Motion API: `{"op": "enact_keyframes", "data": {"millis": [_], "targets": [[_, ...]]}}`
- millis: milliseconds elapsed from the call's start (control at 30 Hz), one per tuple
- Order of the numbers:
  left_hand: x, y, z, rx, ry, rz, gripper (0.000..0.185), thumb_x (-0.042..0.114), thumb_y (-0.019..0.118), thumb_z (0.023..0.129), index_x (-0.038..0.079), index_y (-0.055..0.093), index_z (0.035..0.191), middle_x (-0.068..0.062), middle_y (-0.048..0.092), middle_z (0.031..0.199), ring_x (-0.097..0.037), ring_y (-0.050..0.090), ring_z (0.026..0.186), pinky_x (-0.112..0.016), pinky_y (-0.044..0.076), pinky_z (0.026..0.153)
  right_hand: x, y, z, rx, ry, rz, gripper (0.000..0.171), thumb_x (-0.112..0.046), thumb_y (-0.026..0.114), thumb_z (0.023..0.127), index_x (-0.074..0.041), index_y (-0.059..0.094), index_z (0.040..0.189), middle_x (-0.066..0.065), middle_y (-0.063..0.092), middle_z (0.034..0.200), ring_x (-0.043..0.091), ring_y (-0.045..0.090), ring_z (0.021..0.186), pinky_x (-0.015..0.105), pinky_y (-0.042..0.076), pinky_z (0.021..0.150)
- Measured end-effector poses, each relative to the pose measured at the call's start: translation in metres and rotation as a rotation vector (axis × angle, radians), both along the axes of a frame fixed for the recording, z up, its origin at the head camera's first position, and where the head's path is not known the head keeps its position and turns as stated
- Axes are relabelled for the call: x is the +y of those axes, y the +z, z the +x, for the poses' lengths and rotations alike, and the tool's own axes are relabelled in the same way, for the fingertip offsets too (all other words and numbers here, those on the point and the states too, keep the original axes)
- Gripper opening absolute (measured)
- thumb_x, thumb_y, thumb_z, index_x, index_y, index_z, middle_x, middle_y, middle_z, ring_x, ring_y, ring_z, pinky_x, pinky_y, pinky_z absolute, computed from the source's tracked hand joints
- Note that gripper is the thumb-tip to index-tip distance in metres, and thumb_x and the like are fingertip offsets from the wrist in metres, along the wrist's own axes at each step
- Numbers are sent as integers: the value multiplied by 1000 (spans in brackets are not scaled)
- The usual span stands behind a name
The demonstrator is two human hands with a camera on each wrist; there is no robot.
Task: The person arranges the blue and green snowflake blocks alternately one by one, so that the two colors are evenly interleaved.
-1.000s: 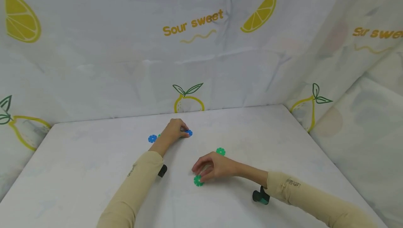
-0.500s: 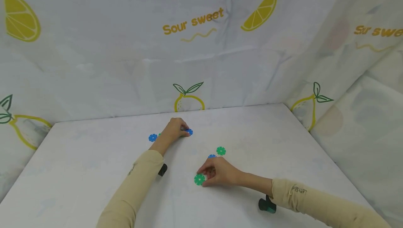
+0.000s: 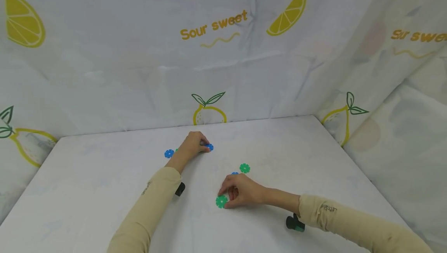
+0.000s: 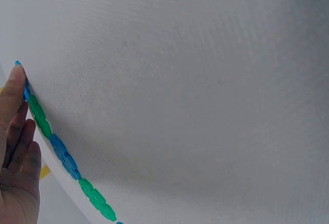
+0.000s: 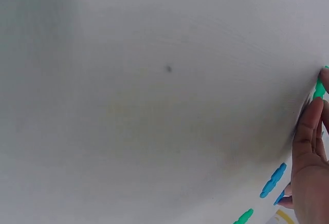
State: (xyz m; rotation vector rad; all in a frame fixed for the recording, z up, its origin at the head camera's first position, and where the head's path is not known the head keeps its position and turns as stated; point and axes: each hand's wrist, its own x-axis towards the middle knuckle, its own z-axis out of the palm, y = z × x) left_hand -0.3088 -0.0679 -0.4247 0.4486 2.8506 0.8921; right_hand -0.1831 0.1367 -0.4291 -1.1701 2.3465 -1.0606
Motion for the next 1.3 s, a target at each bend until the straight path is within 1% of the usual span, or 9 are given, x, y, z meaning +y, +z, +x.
{"op": "enact_keyframes", "data": {"millis": [167, 267, 500, 600, 767, 867, 1000, 1167, 1300], "targets": [[0, 0, 0, 7, 0, 1, 23, 17, 75, 71, 6, 70, 91, -7, 61, 99, -23, 54, 100, -36, 42, 91, 3, 3, -1, -28, 8, -7, 25, -13, 74, 73, -8, 64, 95, -1, 60, 80, 6, 56, 68, 18, 51, 60], [0, 0, 1, 19, -3, -8, 24, 18, 76, 71, 6, 70, 91, -8, 61, 99, -23, 53, 101, -36, 42, 91, 6, 4, -4, -46, 20, -40, 28, -11, 74, 73, -7, 64, 99, -1, 61, 83, 8, 58, 72, 20, 52, 64], [0, 3, 3, 27, -13, -10, 24, 17, 76, 71, 5, 70, 90, -8, 62, 98, -24, 54, 100, -36, 43, 90, 16, 5, -14, 21, 54, -118, 26, -12, 73, 74, -7, 66, 99, 1, 64, 89, 13, 60, 75, 22, 53, 64], [0, 3, 4, 18, -7, -9, 24, 17, 75, 71, 5, 70, 91, -8, 62, 98, -23, 54, 100, -35, 42, 90, 22, 3, -19, -11, 9, -134, 27, -13, 73, 73, -7, 66, 98, 1, 65, 90, 14, 60, 74, 24, 53, 65], [0, 3, 3, 9, 4, -13, 24, 17, 75, 71, 5, 70, 91, -7, 62, 98, -23, 54, 100, -35, 42, 91, 30, 3, -27, -105, -106, -133, 28, -15, 73, 73, -7, 67, 99, 1, 67, 91, 12, 61, 72, 27, 53, 71], [0, 2, 2, 9, 1, -14, 24, 17, 75, 71, 5, 70, 91, -7, 62, 98, -23, 54, 100, -35, 42, 91, 34, 4, -31, -148, -181, -142, 28, -16, 73, 74, -7, 67, 100, 1, 67, 89, 12, 61, 72, 26, 52, 72], [0, 1, 2, 6, 0, -14, 24, 17, 75, 71, 6, 70, 92, -7, 62, 98, -23, 54, 101, -35, 42, 91, 37, 10, -37, -187, -268, -151, 27, -16, 73, 74, -9, 68, 100, 3, 66, 86, 17, 60, 74, 24, 51, 70], [0, 1, 2, 9, -1, -13, 24, 17, 75, 71, 5, 69, 92, -7, 62, 98, -22, 54, 100, -35, 42, 91, 45, 9, -51, -221, -325, -182, 28, -13, 72, 75, -4, 67, 101, 9, 64, 82, 18, 63, 74, 25, 52, 69], [1, 1, 2, 7, 0, -10, 24, 16, 75, 72, 5, 69, 92, -8, 62, 98, -22, 55, 100, -35, 43, 90, 52, 10, -61, -306, -338, -266, 28, -6, 68, 77, 5, 64, 102, 18, 63, 87, 22, 65, 78, 33, 53, 71]]}}
